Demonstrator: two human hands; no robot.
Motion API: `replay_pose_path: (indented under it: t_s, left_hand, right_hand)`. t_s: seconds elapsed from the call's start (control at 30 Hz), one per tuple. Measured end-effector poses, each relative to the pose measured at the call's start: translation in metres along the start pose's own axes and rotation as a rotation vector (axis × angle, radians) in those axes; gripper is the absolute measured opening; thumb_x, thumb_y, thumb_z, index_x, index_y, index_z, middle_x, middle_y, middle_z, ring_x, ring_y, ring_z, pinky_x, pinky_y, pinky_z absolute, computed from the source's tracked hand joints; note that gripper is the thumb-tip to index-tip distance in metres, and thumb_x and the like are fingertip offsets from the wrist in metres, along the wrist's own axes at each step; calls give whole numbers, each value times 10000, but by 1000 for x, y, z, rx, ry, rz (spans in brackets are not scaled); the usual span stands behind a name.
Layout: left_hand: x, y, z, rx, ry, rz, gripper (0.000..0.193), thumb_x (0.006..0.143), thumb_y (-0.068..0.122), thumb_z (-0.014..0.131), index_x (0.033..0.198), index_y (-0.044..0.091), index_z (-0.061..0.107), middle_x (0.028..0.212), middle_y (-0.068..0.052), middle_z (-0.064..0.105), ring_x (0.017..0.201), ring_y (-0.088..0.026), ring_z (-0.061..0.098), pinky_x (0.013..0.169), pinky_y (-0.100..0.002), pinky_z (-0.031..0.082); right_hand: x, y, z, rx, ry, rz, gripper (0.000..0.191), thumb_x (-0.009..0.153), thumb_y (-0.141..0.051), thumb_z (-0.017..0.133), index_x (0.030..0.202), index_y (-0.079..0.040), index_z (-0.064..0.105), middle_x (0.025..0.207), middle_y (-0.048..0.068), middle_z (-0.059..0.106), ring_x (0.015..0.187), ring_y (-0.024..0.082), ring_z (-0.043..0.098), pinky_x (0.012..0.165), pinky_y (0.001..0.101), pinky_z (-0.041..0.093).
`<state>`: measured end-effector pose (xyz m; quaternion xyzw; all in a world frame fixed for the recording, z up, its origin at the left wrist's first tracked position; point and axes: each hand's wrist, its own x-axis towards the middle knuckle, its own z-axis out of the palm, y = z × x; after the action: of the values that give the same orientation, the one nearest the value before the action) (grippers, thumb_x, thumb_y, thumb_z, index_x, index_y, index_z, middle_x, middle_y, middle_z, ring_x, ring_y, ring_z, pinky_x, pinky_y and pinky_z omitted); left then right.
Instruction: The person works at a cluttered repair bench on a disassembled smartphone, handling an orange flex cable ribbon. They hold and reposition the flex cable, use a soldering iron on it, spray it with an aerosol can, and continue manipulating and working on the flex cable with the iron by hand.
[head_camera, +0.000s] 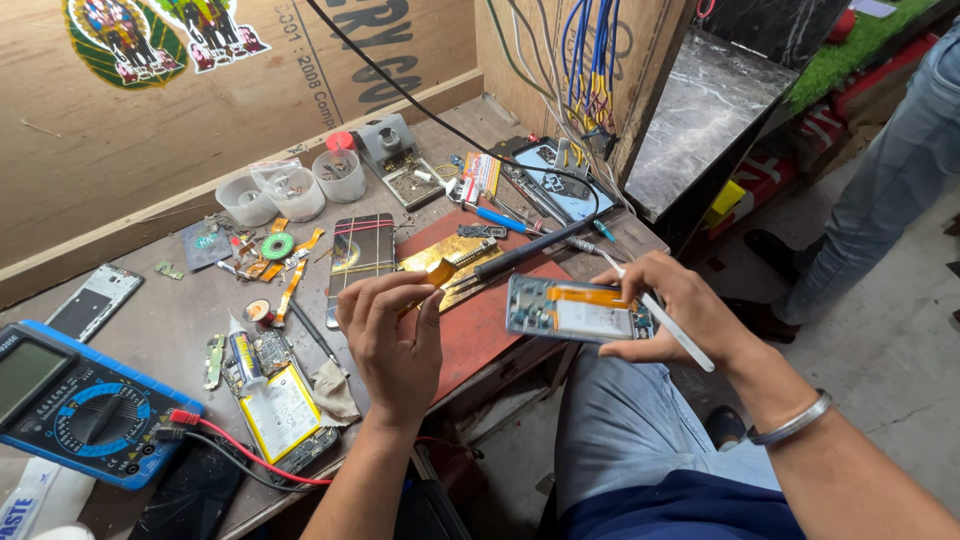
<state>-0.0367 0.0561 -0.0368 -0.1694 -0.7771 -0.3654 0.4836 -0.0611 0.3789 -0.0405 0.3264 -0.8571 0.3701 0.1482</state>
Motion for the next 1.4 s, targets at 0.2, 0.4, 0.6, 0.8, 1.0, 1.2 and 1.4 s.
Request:
replay_pose_path:
  t_s: [0.2,0.4,0.6,0.8,1.0,1.2,1.4]
  left_hand:
    - [-1,0,-2,-36,35,-44,138,943,139,786,985,111,657,1076,-30,724,1065,-232,620,997,-360,442]
    - [-1,2,-3,-47,37,-36,145,936,138,786,992,111,655,1067,-36,720,1052,-235,620,983,-361,437]
    - [-3,3,-2,-39,34,-36,140,935,121,782,988,114,653,1078,-33,720,1062,-239,614,988,-364,440]
    - [-3,2,-2,-34,29,-31,141,936,124,787,983,121,654,1073,-22,720,1065,-226,617,991,-361,440]
    - [-3,0,-1,-40,45,-41,137,942,136,785,989,120,657,1072,-24,717,1058,-227,611,981,-357,438]
    - [-3,0,-1,-44,84,-40,135,951,133,776,990,114,648,1082,-33,718,1058,-235,603,978,-355,446]
    - [-2,-1,0,-41,78,-32,135,943,134,777,984,111,650,1069,-31,714,1048,-231,613,975,-366,440]
  right_hand:
    - [33,-11,7,40,-192,-215,570,608,-314,958,883,-91,511,1160,78,706,1012,284,625,897,370,524]
    - [66,-30,28,2,-406,-97,541,608,-350,971,919,-97,606,1011,82,682,966,262,655,858,379,531]
    - [67,-32,41,113,-291,-269,391,723,-253,898,879,-101,573,1145,56,733,1075,270,666,916,393,532]
    - [59,-26,43,128,-221,-227,455,683,-277,931,847,-87,552,1111,73,733,990,273,676,837,369,554]
    - [81,-6,28,-128,-63,-153,179,806,-31,750,870,-73,588,1145,68,758,1024,275,715,889,366,556]
    - [99,21,14,-276,-187,-232,164,717,-37,751,767,-88,604,1047,46,769,960,281,690,836,429,525]
    - [98,34,22,-259,-111,-292,135,815,-67,726,766,-110,608,917,19,763,918,249,723,813,400,525]
